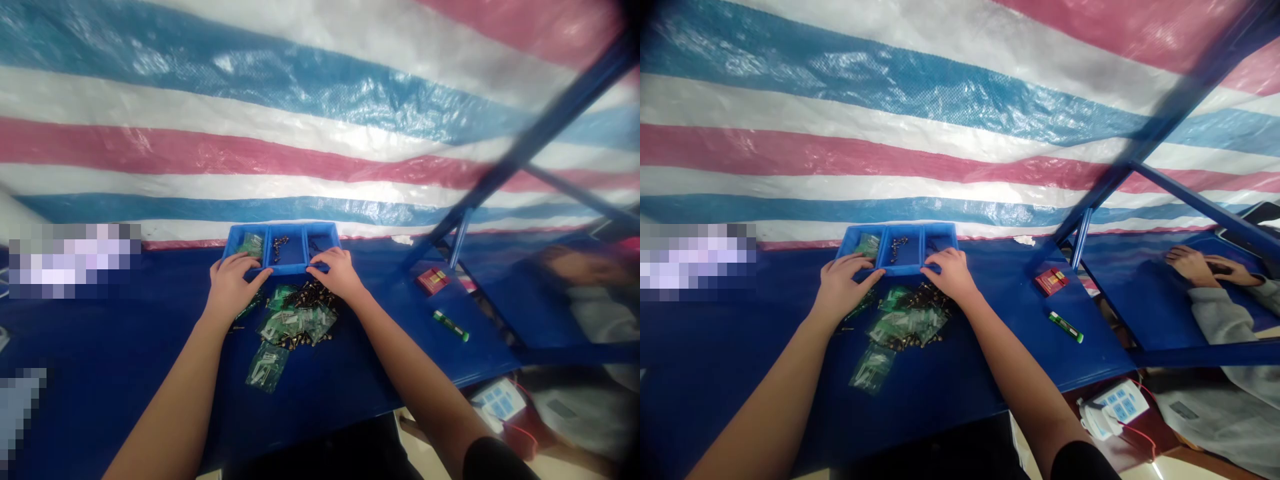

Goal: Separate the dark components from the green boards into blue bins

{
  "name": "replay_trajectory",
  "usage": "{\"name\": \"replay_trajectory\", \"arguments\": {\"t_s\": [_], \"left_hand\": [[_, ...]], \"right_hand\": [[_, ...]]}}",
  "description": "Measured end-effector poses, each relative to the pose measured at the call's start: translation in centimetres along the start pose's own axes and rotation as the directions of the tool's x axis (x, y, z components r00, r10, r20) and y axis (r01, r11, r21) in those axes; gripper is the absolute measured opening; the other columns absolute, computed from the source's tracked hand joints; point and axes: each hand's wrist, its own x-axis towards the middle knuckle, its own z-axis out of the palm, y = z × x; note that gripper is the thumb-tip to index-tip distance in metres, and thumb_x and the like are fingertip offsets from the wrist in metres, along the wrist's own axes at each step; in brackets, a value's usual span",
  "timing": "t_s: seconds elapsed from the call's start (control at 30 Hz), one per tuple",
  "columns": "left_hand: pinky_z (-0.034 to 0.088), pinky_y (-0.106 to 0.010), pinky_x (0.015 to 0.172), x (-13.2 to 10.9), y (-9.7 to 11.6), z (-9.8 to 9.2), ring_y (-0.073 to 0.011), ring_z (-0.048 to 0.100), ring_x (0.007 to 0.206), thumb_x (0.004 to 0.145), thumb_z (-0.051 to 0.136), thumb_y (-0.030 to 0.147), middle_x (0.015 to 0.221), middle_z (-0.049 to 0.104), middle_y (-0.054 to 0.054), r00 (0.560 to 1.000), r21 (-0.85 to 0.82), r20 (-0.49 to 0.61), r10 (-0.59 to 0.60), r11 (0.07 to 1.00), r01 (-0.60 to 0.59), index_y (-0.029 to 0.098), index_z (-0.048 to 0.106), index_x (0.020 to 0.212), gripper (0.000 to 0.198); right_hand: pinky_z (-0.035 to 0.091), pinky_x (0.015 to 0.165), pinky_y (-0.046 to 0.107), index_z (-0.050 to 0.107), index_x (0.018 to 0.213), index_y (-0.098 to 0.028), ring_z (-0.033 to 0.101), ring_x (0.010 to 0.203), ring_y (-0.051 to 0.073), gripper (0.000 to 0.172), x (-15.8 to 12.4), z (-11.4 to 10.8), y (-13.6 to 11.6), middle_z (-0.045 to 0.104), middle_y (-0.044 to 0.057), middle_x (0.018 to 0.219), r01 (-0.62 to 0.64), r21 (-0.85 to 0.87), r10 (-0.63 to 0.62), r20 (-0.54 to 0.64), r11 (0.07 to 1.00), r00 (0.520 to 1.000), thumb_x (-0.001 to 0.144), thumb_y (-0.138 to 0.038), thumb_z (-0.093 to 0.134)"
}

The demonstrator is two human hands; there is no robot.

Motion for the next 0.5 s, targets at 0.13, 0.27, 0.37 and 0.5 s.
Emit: {"name": "replay_trajectory", "arguments": {"t_s": [0.13, 0.27, 0.37, 0.5], "left_hand": [[0.027, -0.050, 0.106, 0.0, 0.3, 0.0, -0.0298, 0.054, 0.119, 0.086, 0.057, 0.050, 0.106, 0.072, -0.006, 1.000, 0.011, -0.003, -0.006, 1.000, 0.006, 0.023, 0.064, 0.083, 0.027], [0.022, -0.054, 0.108, 0.0, 0.2, 0.2, -0.0303, 0.054, 0.119, 0.087, 0.057, 0.047, 0.105, 0.072, -0.006, 1.000, 0.015, -0.022, 0.005, 1.000, -0.005, 0.024, 0.064, 0.082, 0.025], [0.022, -0.056, 0.108, -0.1, 0.0, 0.3, -0.0308, 0.055, 0.118, 0.085, 0.059, 0.046, 0.105, 0.072, -0.006, 1.000, -0.003, -0.012, 0.015, 1.000, -0.015, 0.024, 0.064, 0.082, 0.022], [0.018, -0.057, 0.109, -0.1, 0.2, 0.0, -0.0316, 0.053, 0.120, 0.084, 0.061, 0.047, 0.106, 0.071, -0.006, 0.999, -0.017, -0.035, 0.015, 1.000, -0.016, 0.025, 0.064, 0.083, 0.022]], "right_hand": [[0.029, 0.095, 0.041, 0.069, 0.086, -0.024, 0.056, 0.099, 0.023, 0.014, 0.1, 0.4, -0.1, 0.072, 0.003, 0.091, -0.031, 0.002, 0.031, -0.033, 1.000, 0.999, 0.084, -0.038, 0.068], [0.033, 0.097, 0.040, 0.070, 0.092, -0.024, 0.056, 0.103, 0.024, 0.016, 0.1, 0.0, -0.3, 0.072, 0.004, 0.095, 0.003, 0.060, 0.001, -0.066, 0.998, 0.998, 0.083, -0.037, 0.068], [0.038, 0.098, 0.039, 0.070, 0.099, -0.023, 0.057, 0.105, 0.023, 0.018, 0.1, -0.8, -0.5, 0.071, 0.006, 0.102, -0.011, 0.139, 0.033, -0.158, 0.990, 0.987, 0.088, -0.034, 0.060], [0.045, 0.090, 0.038, 0.068, 0.097, -0.020, 0.060, 0.097, 0.023, 0.023, -0.7, -2.1, 0.6, 0.071, 0.008, 0.100, -0.221, 0.230, 0.284, -0.288, 0.948, 0.915, 0.090, -0.031, 0.049]]}}
